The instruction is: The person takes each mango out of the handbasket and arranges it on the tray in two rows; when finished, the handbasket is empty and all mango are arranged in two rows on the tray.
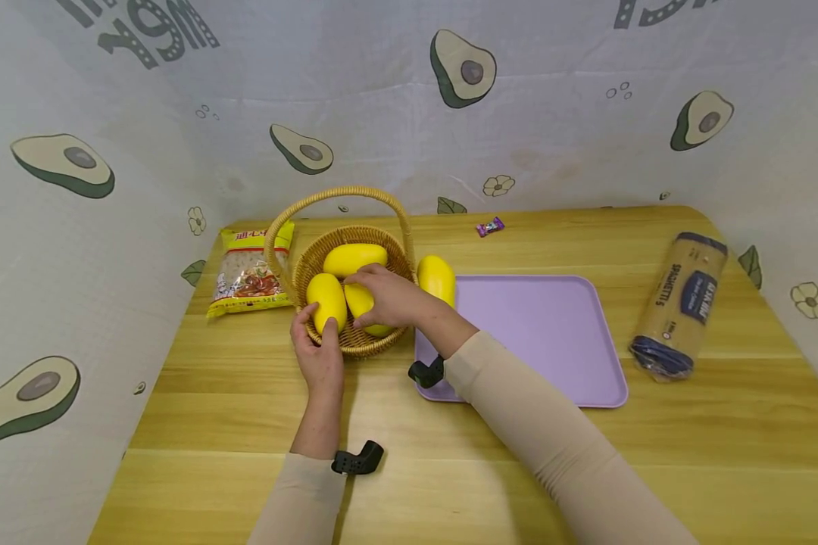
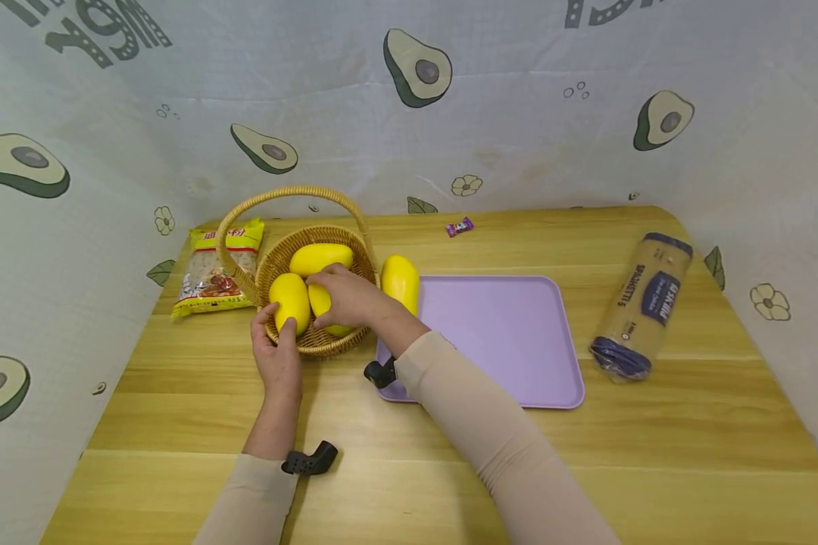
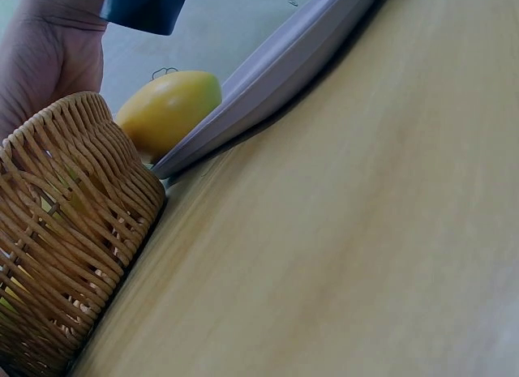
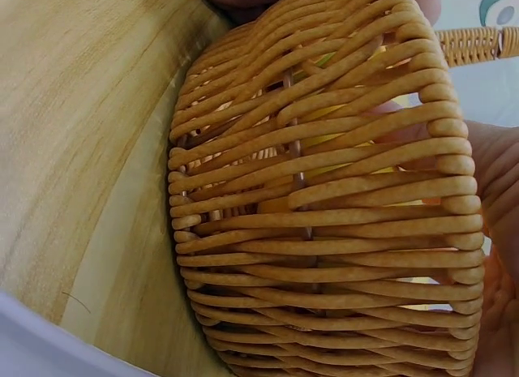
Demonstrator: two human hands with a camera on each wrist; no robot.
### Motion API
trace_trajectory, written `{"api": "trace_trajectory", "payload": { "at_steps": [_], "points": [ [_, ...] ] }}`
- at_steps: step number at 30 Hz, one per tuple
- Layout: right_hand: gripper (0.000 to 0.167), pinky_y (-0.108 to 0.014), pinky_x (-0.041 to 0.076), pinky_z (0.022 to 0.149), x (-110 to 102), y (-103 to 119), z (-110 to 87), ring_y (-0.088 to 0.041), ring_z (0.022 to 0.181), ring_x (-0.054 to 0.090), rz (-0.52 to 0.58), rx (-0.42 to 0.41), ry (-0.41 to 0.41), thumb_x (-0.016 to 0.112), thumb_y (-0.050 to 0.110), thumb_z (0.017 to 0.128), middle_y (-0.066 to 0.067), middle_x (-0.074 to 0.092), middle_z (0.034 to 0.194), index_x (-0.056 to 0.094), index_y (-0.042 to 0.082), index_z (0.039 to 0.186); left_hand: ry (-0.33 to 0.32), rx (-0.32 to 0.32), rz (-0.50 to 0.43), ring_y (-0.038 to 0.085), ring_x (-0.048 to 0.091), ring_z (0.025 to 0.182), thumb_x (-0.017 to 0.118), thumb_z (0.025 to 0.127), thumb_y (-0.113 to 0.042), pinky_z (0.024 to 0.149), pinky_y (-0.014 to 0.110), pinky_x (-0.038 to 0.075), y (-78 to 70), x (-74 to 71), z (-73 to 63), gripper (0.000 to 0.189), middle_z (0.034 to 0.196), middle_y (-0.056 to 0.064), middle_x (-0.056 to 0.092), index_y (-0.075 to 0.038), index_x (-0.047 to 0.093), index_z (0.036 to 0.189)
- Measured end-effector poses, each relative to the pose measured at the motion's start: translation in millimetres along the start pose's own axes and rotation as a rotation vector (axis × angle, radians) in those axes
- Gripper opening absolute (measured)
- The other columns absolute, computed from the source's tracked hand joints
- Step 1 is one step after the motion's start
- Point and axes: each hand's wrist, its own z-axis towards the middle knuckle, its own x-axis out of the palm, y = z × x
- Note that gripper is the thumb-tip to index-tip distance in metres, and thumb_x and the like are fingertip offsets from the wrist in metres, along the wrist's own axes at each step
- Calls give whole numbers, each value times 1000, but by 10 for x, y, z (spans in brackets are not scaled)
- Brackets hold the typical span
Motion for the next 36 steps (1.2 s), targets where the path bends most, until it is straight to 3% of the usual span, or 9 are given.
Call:
{"api": "trace_trajectory", "payload": {
  "at_steps": [15,23,36],
  "points": [
    [74,-45,37,120,11,5,-23,-30,146,43,27,14,-25,81,32,88,-13,40,160,48,12,152,6,0,-9,21,35,145,59,94,-9,118,45,32,3,4,-7,33,155,6,40,-10,56,127],
    [78,-45,36,121,-22,-14,-76,-28,150,37,102,-17,-152,79,36,89,-12,38,162,44,12,154,-1,5,-3,22,31,150,59,94,-9,122,45,30,1,-3,2,33,157,7,38,-9,56,127],
    [79,-48,38,120,-159,136,-455,-28,147,41,217,-57,-272,82,34,86,-8,40,161,46,13,153,5,-8,-8,21,36,144,59,94,-10,116,44,36,6,-4,-4,33,156,5,39,-11,56,127]
  ]
}}
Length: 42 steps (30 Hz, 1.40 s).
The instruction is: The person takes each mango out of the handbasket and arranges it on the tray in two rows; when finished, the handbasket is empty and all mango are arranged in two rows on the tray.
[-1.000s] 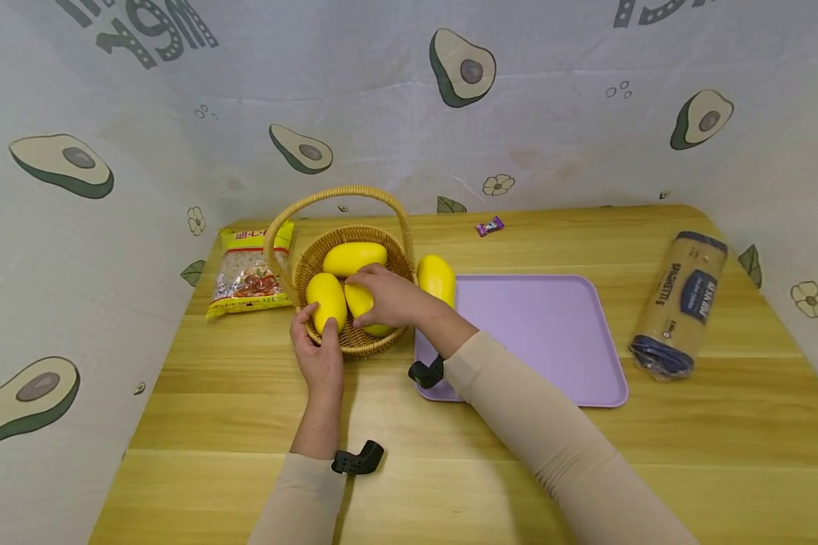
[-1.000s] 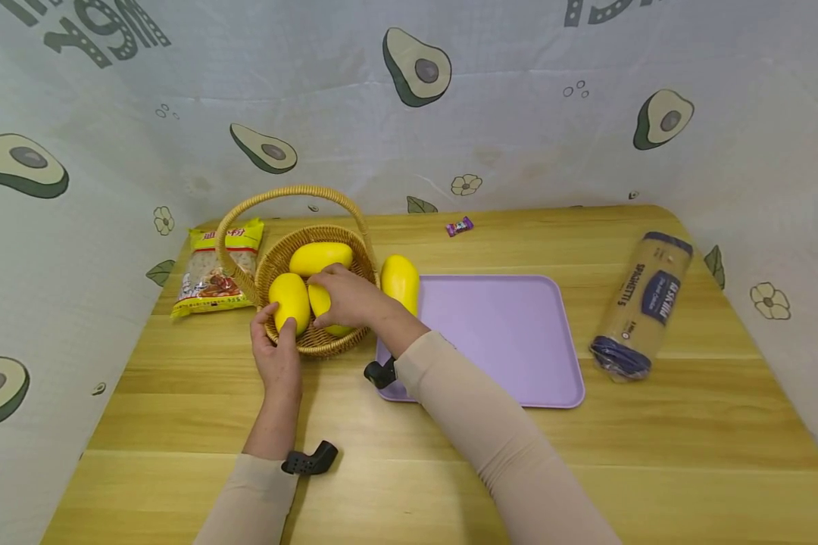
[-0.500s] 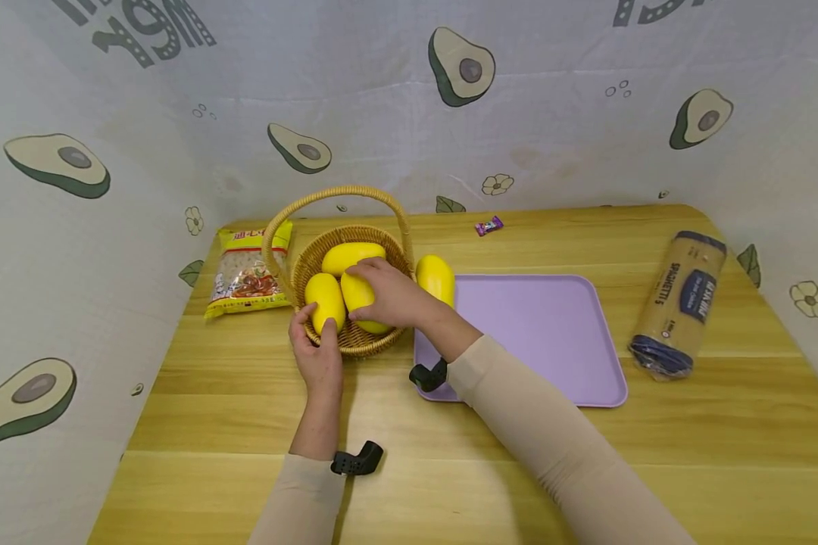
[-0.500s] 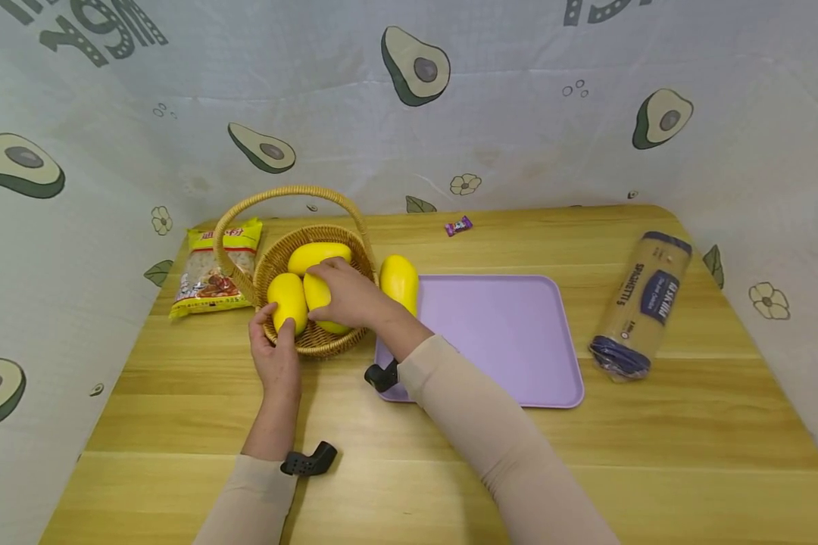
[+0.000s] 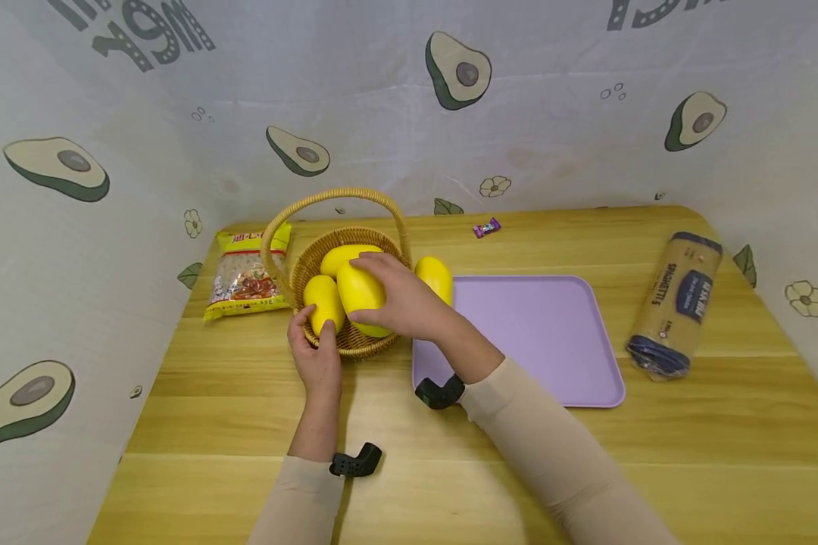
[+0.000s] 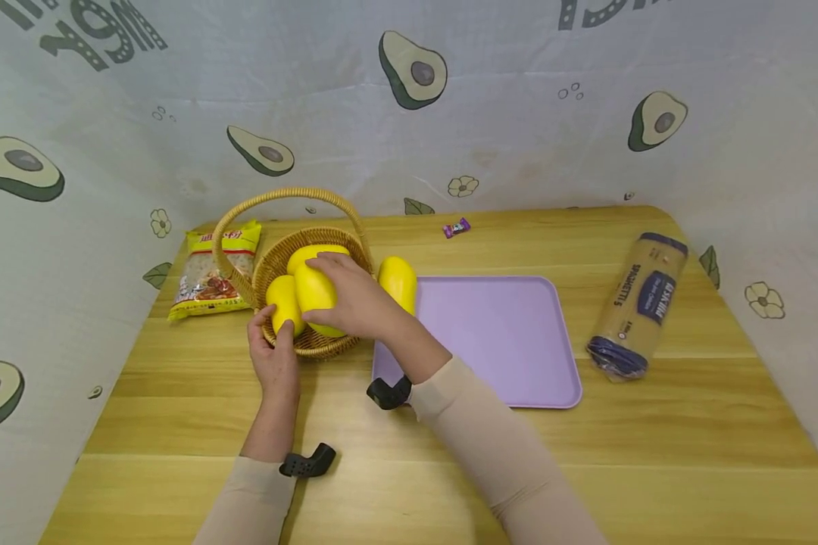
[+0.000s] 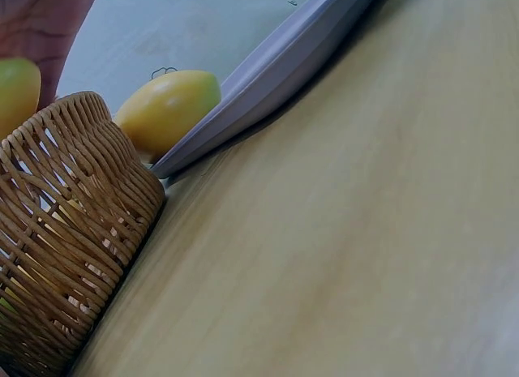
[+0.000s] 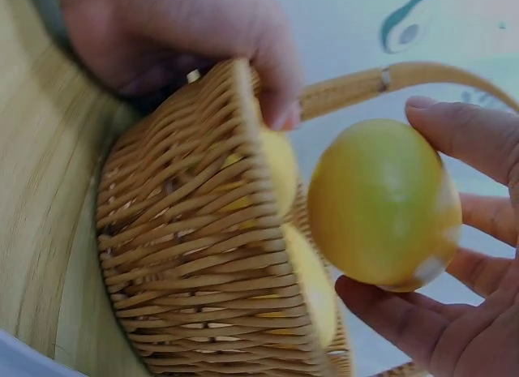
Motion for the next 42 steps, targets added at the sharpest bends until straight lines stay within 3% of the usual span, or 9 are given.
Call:
{"api": "trace_trajectory", "payload": {
  "at_steps": [14,20,25,30,42],
  "points": [
    [77,-51,40,117,-164,-81,-531,-28,144,44,16,17,40,84,32,83,-6,41,159,50,19,151,0,-6,-6,22,37,144,58,94,-9,115,43,36,-6,3,-12,34,156,5,38,-11,55,128],
    [77,-53,44,112,-279,-270,-720,-32,141,46,51,62,40,85,28,82,-7,44,158,51,21,150,-14,0,-1,22,31,149,59,93,-9,121,44,29,-2,11,-9,33,159,6,37,-9,56,126],
    [77,-53,51,104,-426,-430,-851,-32,135,48,127,126,26,86,25,82,-8,41,158,50,20,150,-8,-12,-7,21,36,144,58,94,-9,114,41,36,5,10,-8,33,157,5,38,-11,56,127],
    [78,-55,52,104,-628,-537,-948,-34,135,48,177,176,-22,85,22,83,-7,37,161,47,18,152,-7,-17,4,21,39,141,58,95,-10,109,38,38,5,9,-5,33,155,4,40,-11,55,128],
    [85,-55,57,91,-988,-898,-1129,-47,133,47,117,390,-223,80,32,89,-16,31,163,34,23,159,3,-20,12,21,38,141,58,95,-11,108,39,39,7,-4,-7,33,156,4,38,-11,55,128]
  ]
}}
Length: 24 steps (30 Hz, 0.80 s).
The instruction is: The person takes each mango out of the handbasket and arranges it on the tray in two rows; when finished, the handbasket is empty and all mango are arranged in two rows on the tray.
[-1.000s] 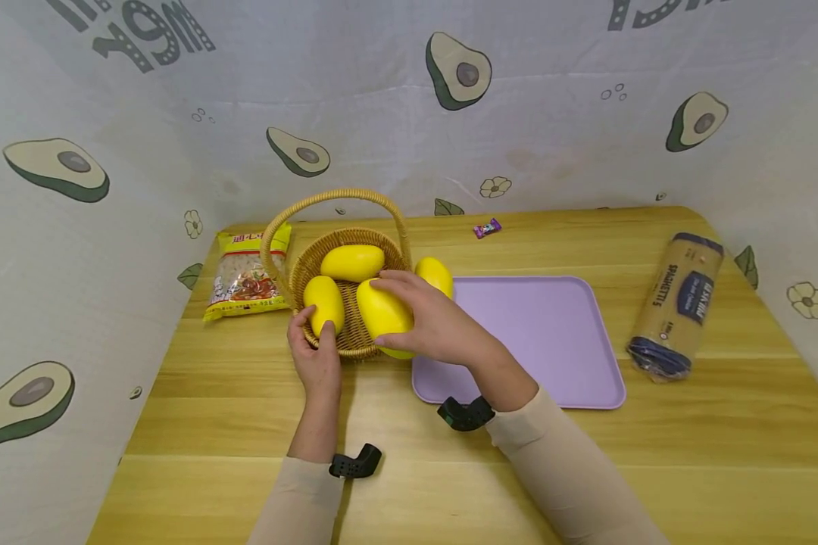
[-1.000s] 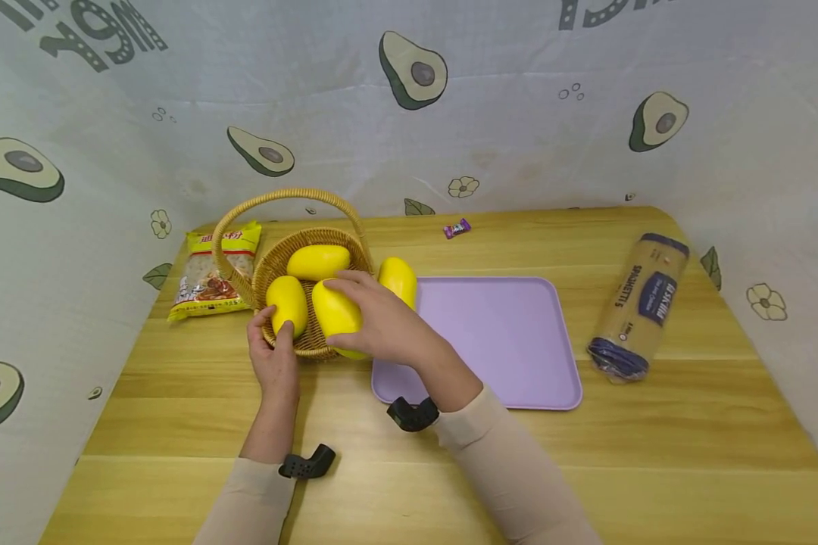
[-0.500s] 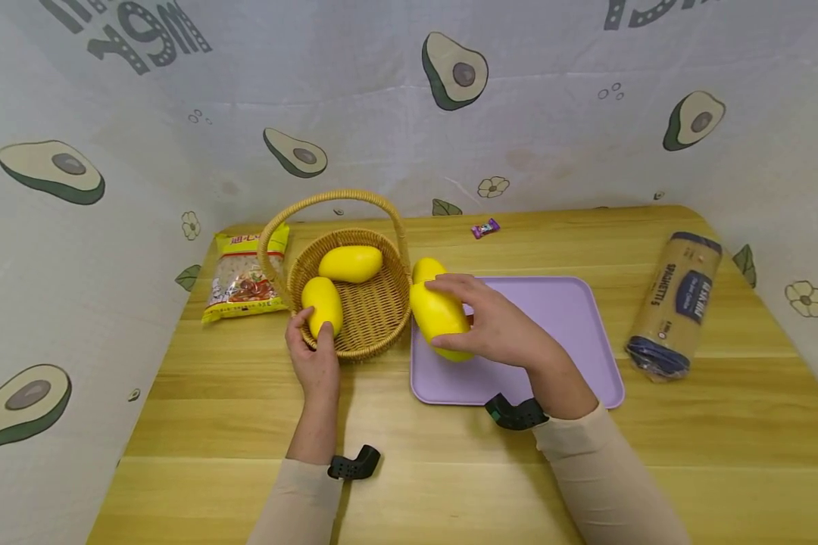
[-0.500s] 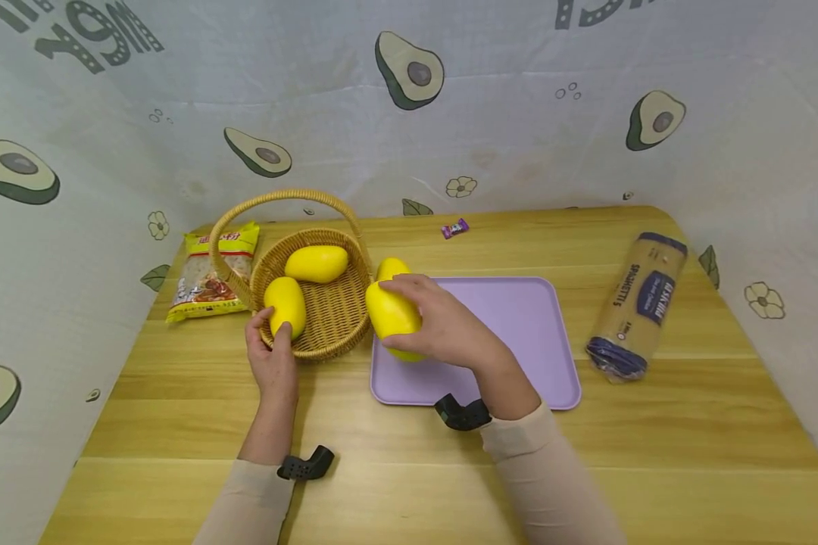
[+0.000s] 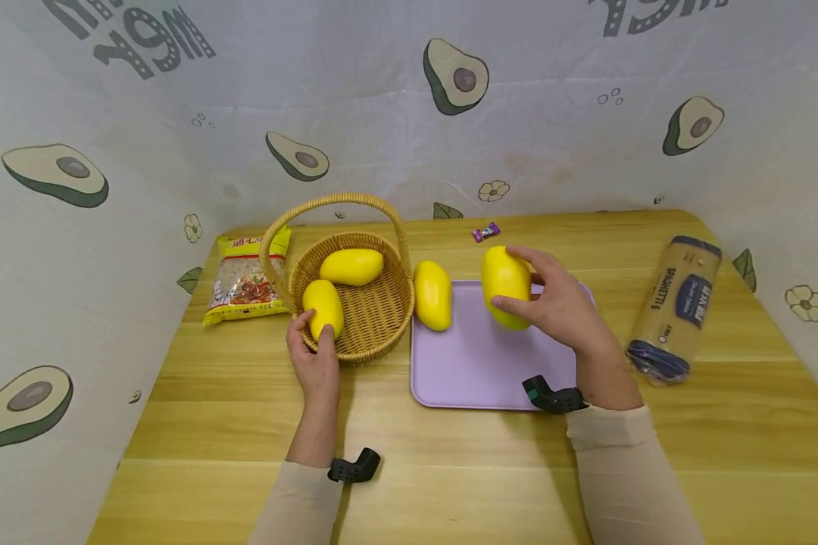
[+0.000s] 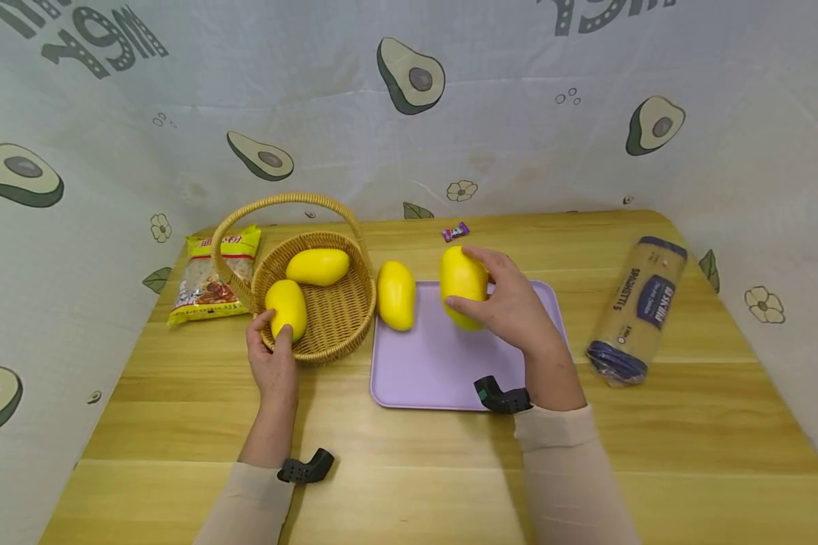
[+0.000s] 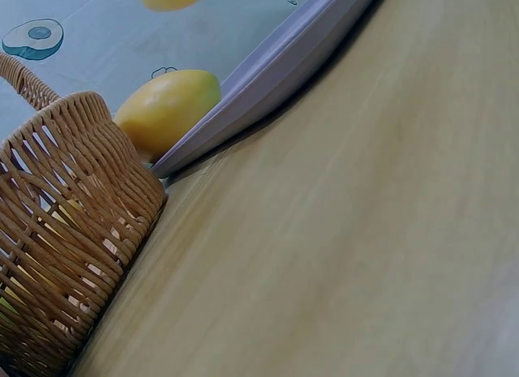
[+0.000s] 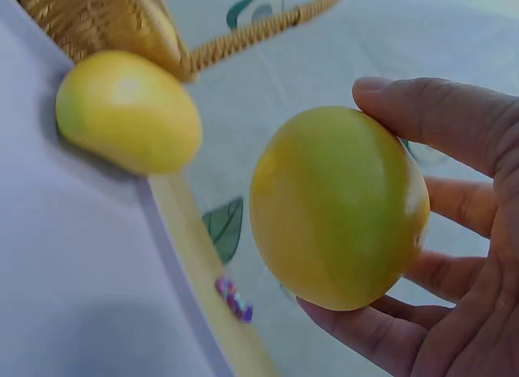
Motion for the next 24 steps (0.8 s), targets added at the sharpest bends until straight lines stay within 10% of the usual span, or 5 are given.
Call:
{"api": "trace_trajectory", "payload": {
  "at_steps": [10,24],
  "points": [
    [96,-62,49,101,-109,-387,125,-51,137,36,-12,182,-9,78,43,89,-24,22,166,22,24,164,-3,10,-5,21,36,144,58,95,-11,113,42,36,-4,1,-6,33,156,5,38,-10,56,128],
    [98,-63,46,105,-61,-638,229,-51,134,37,9,211,11,79,32,89,-29,22,162,18,18,164,1,-1,-10,21,38,142,58,95,-11,107,37,39,7,1,-4,33,156,3,38,-12,56,128]
  ]
}}
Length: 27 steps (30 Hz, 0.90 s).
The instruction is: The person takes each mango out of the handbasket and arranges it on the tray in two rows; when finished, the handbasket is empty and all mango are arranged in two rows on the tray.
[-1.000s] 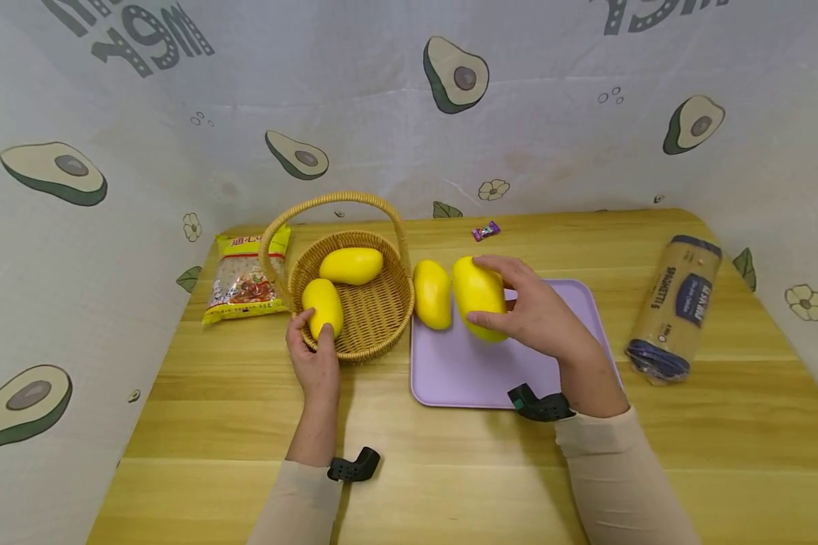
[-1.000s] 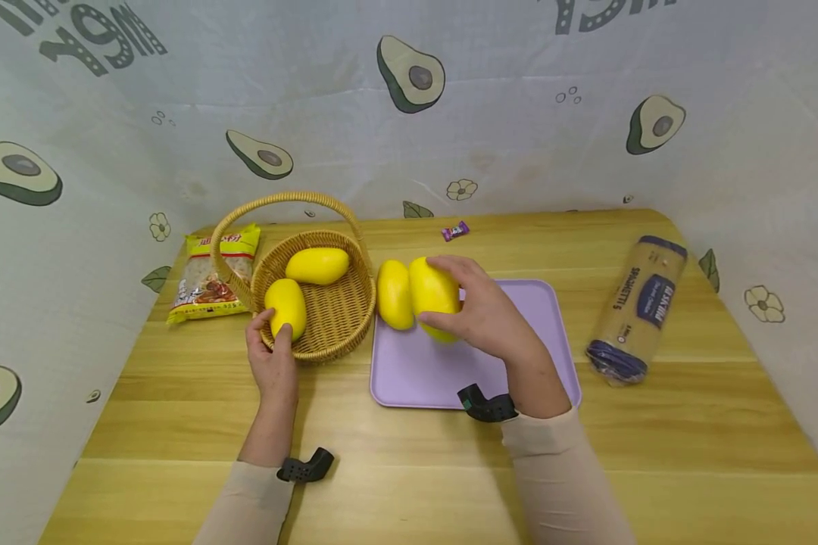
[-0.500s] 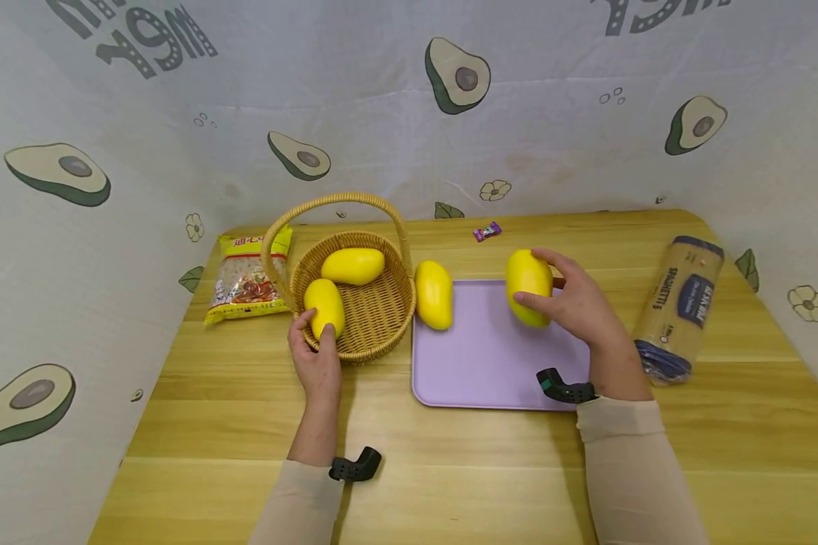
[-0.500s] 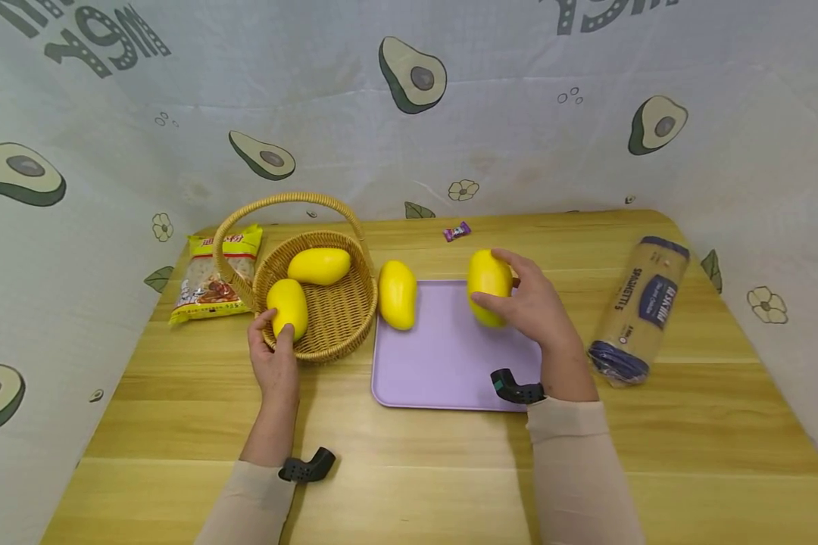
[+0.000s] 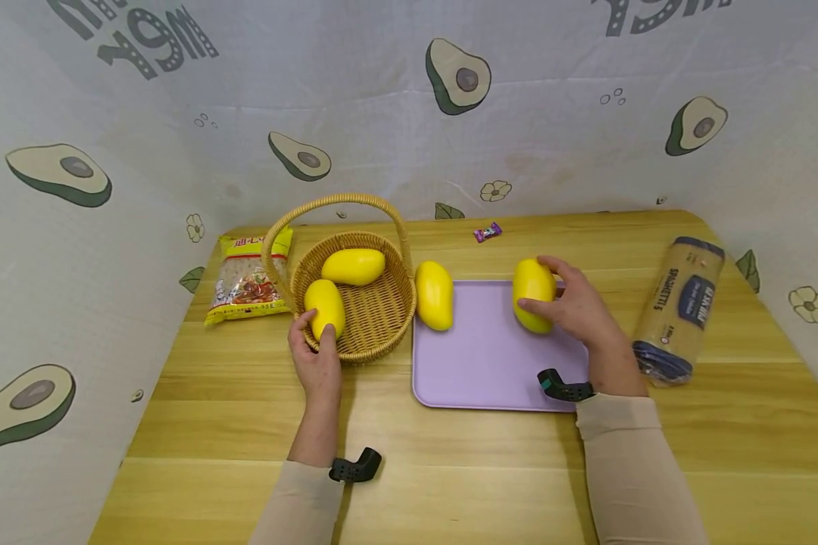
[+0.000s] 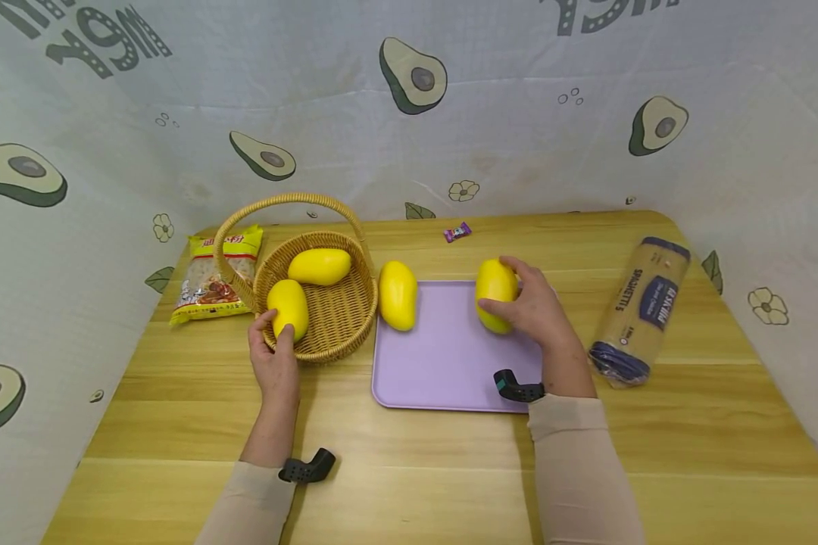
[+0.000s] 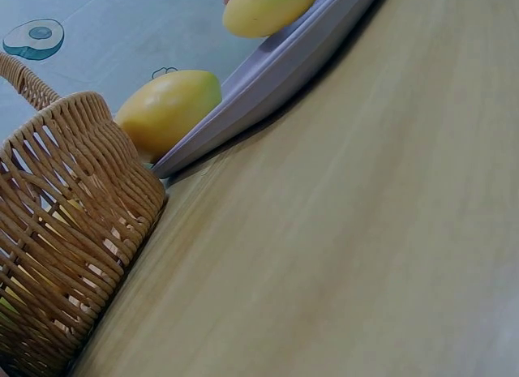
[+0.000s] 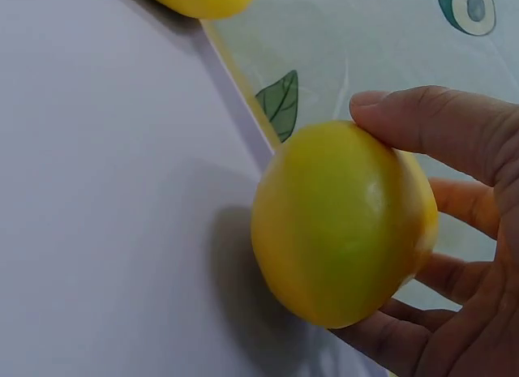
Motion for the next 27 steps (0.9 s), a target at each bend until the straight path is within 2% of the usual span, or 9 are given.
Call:
{"api": "trace_trajectory", "payload": {
  "at_steps": [9,16,27],
  "points": [
    [99,-63,45,106,12,-32,9,-52,136,35,1,13,17,78,32,90,-29,17,163,16,18,165,1,-7,4,21,39,141,58,96,-12,108,37,38,-6,-5,-6,33,156,2,38,-12,55,129],
    [98,-63,45,106,11,-38,12,-51,135,37,7,13,23,78,32,90,-27,20,163,16,18,165,-1,0,-8,21,41,138,58,95,-11,104,33,40,-10,5,-2,34,154,3,39,-11,55,129],
    [96,-62,45,106,-28,-33,8,-50,135,38,-9,34,51,76,38,91,-29,22,162,18,17,164,11,-7,-13,22,41,138,57,96,-11,105,36,40,-6,2,-1,33,156,3,36,-12,55,129]
  ]
}}
